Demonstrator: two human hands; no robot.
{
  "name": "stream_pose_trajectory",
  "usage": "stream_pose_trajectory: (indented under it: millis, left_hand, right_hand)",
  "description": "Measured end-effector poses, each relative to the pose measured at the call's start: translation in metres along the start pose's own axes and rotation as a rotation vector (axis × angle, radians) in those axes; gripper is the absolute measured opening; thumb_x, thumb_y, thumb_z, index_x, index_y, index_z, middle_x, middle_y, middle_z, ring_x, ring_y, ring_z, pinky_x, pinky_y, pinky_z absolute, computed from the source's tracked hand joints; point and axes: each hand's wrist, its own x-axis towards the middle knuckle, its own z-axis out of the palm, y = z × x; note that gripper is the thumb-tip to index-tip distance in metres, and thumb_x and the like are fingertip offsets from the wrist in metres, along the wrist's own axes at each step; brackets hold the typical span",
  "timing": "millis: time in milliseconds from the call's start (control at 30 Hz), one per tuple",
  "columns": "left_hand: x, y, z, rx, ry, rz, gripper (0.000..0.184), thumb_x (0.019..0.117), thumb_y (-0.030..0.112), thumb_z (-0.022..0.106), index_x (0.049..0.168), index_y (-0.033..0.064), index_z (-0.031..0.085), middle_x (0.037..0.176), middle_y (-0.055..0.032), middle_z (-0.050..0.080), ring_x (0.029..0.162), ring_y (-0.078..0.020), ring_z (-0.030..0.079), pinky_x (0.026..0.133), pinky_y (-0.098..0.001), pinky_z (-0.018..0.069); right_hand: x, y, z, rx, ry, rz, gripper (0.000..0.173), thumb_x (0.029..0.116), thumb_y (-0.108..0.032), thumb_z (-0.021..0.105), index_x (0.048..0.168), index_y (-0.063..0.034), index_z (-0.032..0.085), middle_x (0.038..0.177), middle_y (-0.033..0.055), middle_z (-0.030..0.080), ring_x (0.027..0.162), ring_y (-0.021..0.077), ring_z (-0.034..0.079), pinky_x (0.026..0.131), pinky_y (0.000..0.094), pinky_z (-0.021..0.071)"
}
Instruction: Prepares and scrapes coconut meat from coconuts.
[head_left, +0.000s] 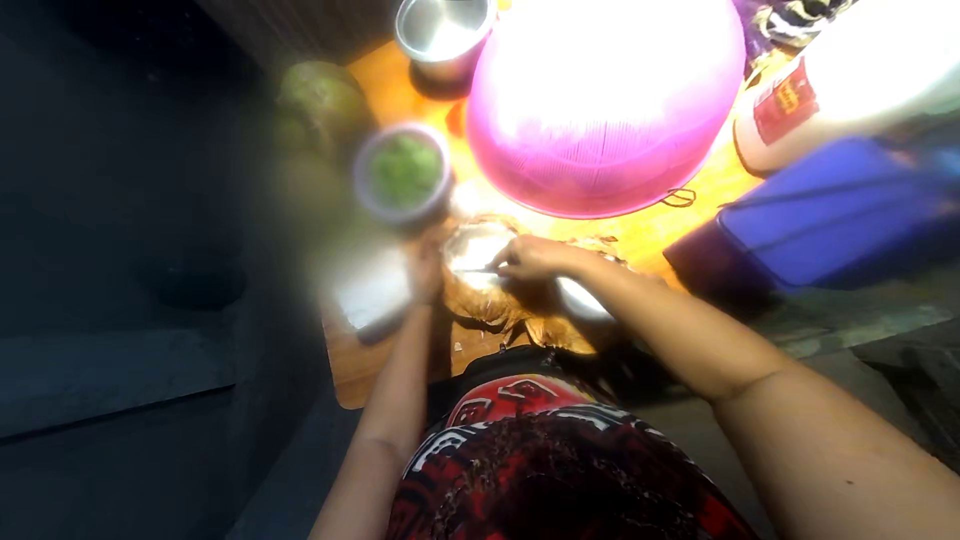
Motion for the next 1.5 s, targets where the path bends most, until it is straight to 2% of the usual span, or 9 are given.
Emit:
stream_pose_trajectory:
  millis: [200,400,633,767,900,1000,1133,1267,1500]
  left_hand:
    - [-0.002,0.005,0.0,0.054,-0.003,-0.015,0.034,0.109,0.019,0.048,0.13,-0.0006,0.066,0.13,-0.0128,0.067,0.118,-0.01,0.064,0.105,-0.0288,0.0483]
    - [-0.003,0.003,-0.005,0.101,-0.009,-0.013,0.036,0.1092,0.019,0.047,0.133,-0.0025,0.063,0.13,-0.0168,0.067,0.119,-0.0156,0.064,0.107,-0.0338,0.0481]
    - [-0.002,0.003,-0.002,0.06,-0.011,-0.01,0.036,0.1089,0.021,0.048,0.132,-0.0012,0.065,0.129,-0.0137,0.068,0.117,-0.0117,0.064,0.106,-0.0306,0.0484]
    - [-0.003,0.001,-0.003,0.044,-0.004,-0.023,0.035,0.1093,0.018,0.048,0.132,-0.0019,0.064,0.126,-0.0146,0.069,0.114,-0.011,0.065,0.103,-0.0294,0.0498]
    - [-0.005,-0.001,-0.003,0.039,0.0,0.002,0.035,0.1095,0.02,0.047,0.131,0.0001,0.065,0.126,-0.0114,0.07,0.113,-0.0082,0.066,0.102,-0.0278,0.0503]
    - [-0.002,0.003,0.0,0.051,-0.01,-0.011,0.035,0.1095,0.022,0.048,0.131,0.001,0.066,0.124,-0.0117,0.07,0.111,-0.0085,0.066,0.102,-0.0286,0.0505]
    - [-0.002,0.003,-0.001,0.055,-0.009,-0.007,0.034,0.1096,0.02,0.047,0.131,-0.0005,0.066,0.125,-0.0128,0.069,0.111,-0.0086,0.066,0.101,-0.0275,0.0502]
    - [-0.002,0.007,-0.001,0.078,-0.007,-0.003,0.034,0.1095,0.021,0.047,0.129,0.0013,0.067,0.126,-0.0112,0.069,0.112,-0.0085,0.066,0.101,-0.0278,0.0508]
    - [-0.001,0.001,-0.001,0.084,-0.003,0.022,0.035,0.1094,0.02,0.047,0.13,-0.0026,0.065,0.129,-0.0155,0.068,0.117,-0.0118,0.064,0.105,-0.0298,0.0488]
  right_hand:
    - [-0.018,-0.014,-0.025,-0.09,-0.156,0.15,0.024,0.1044,-0.013,0.059,0.122,-0.0086,0.075,0.109,0.0191,0.073,0.107,0.0363,0.067,0.095,0.0593,0.0491]
    - [0.002,-0.002,0.005,-0.002,-0.043,0.049,0.022,0.1033,-0.014,0.059,0.117,-0.0065,0.075,0.093,0.0165,0.072,0.088,0.0322,0.067,0.084,0.0571,0.0522]
    - [-0.001,-0.022,-0.031,-0.097,-0.122,0.139,0.025,0.1054,-0.015,0.058,0.124,-0.0079,0.074,0.109,0.0196,0.072,0.105,0.0356,0.067,0.095,0.0585,0.0493]
    - [0.01,-0.003,-0.001,-0.038,-0.057,0.029,0.022,0.1027,-0.013,0.059,0.116,-0.0063,0.076,0.094,0.0175,0.072,0.09,0.0334,0.067,0.086,0.0577,0.0517]
    - [-0.018,-0.017,-0.028,-0.091,-0.233,0.202,0.024,0.1048,-0.015,0.06,0.123,-0.0098,0.074,0.104,0.0169,0.072,0.093,0.0309,0.066,0.085,0.0528,0.0511]
    - [-0.012,-0.007,-0.024,0.002,-0.048,0.129,0.024,0.1049,-0.013,0.059,0.122,-0.0084,0.075,0.104,0.0178,0.073,0.097,0.0319,0.068,0.092,0.0556,0.0506]
    - [-0.002,0.005,0.004,0.092,0.039,0.013,0.024,0.1027,-0.011,0.06,0.12,-0.0087,0.076,0.088,0.0127,0.071,0.079,0.0241,0.064,0.081,0.0495,0.0518]
    - [-0.023,-0.001,-0.009,0.022,-0.075,0.142,0.024,0.1047,-0.012,0.059,0.123,-0.0099,0.075,0.102,0.0155,0.074,0.096,0.0302,0.069,0.092,0.0539,0.0521]
    - [-0.021,0.0,0.01,0.059,0.001,0.054,0.026,0.1045,-0.012,0.058,0.124,-0.0084,0.074,0.095,0.0158,0.073,0.086,0.029,0.067,0.085,0.0518,0.0528]
